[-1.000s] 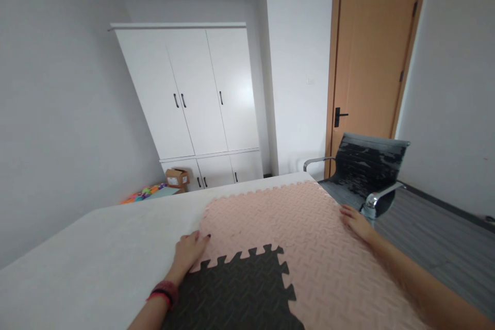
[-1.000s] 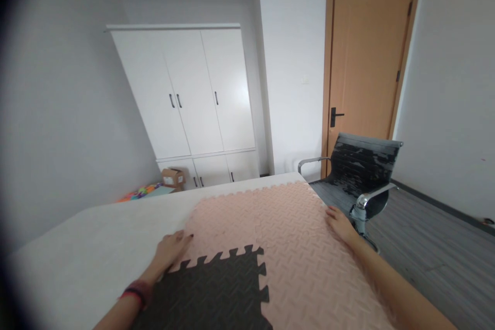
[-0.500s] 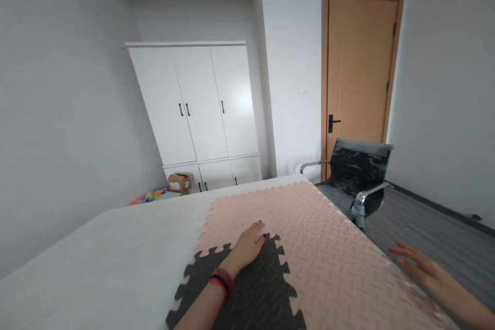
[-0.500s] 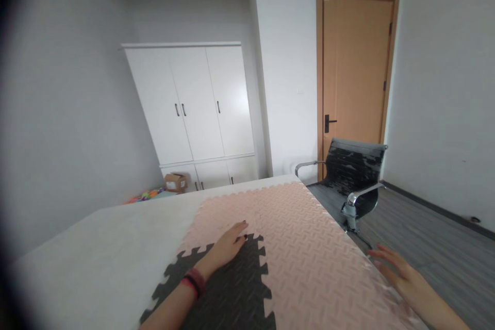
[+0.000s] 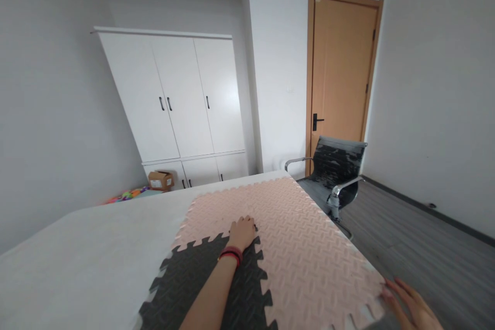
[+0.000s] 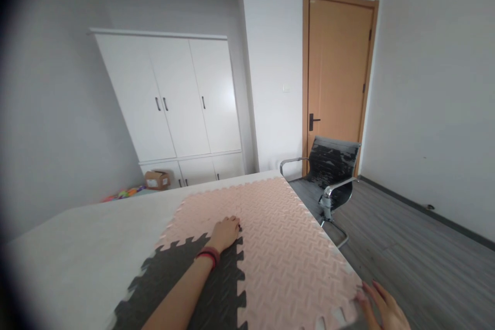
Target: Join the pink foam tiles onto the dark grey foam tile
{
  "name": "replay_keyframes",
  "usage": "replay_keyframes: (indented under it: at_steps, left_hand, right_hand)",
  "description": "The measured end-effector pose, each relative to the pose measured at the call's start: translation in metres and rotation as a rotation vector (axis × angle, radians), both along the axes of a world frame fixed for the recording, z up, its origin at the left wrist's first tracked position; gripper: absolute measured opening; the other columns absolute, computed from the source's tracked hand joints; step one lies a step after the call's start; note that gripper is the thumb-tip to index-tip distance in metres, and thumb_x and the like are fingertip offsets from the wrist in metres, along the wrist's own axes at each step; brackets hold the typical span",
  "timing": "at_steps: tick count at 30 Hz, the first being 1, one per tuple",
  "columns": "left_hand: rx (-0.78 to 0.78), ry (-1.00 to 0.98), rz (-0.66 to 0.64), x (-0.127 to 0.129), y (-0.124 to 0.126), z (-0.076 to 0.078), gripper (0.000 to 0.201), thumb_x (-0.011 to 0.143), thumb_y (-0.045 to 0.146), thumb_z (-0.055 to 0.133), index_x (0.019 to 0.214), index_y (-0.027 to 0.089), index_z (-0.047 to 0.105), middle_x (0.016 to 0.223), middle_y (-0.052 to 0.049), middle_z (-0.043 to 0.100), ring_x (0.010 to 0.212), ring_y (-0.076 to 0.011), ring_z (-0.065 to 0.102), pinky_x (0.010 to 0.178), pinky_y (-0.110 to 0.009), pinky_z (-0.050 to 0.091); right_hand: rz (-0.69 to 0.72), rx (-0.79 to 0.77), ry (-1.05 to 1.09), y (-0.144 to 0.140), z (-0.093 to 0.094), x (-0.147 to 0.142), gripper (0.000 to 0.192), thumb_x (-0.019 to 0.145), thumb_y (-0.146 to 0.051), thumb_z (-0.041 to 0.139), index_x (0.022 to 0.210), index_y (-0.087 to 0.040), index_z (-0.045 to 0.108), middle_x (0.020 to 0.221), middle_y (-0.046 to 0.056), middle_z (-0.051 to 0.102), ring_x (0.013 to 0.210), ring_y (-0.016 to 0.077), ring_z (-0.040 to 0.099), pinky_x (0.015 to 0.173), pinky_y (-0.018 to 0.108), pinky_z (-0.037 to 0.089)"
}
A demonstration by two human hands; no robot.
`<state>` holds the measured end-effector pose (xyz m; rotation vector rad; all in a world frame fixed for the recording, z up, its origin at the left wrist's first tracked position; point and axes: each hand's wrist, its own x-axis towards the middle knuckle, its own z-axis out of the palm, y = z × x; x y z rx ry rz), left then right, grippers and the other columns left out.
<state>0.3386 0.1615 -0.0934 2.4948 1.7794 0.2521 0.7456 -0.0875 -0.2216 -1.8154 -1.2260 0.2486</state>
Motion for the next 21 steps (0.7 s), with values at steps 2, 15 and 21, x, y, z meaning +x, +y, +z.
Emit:
replay_keyframes:
  at_steps: [2,15,21]
  left_hand:
    - [-0.055,-0.019,0.010,0.002,0.001,0.004,0.035,0.088,0.043,0.049,0.107,0.016,0.058,0.119,-0.008,0.058,0.114,-0.0234,0.052,0.098,-0.051,0.041]
    - [-0.158,-0.040,0.109,-0.105,-0.196,0.020,0.056,0.083,0.044,0.038,0.136,0.025,0.042,0.148,-0.002,0.035,0.136,-0.0196,0.035,0.115,-0.044,0.024]
    - [-0.125,-0.010,0.181,-0.083,-0.240,-0.028,0.053,0.085,0.041,0.028,0.137,0.034,0.036,0.148,0.007,0.031,0.139,-0.0192,0.025,0.116,-0.049,0.021]
  right_hand:
    - [-0.054,0.014,-0.073,0.003,0.018,-0.017,0.050,0.075,-0.058,0.047,0.100,-0.018,0.062,0.122,0.021,0.059,0.120,0.0358,0.050,0.107,0.052,0.036]
    - [-0.082,0.140,0.614,0.007,0.075,-0.034,0.064,0.069,-0.057,0.060,0.119,-0.020,0.048,0.112,0.014,0.065,0.103,0.0307,0.062,0.084,0.040,0.052]
    - [0.136,0.377,0.993,0.012,0.142,-0.102,0.056,0.079,-0.054,0.051,0.128,-0.028,0.044,0.134,0.008,0.053,0.107,0.0256,0.060,0.076,0.034,0.055]
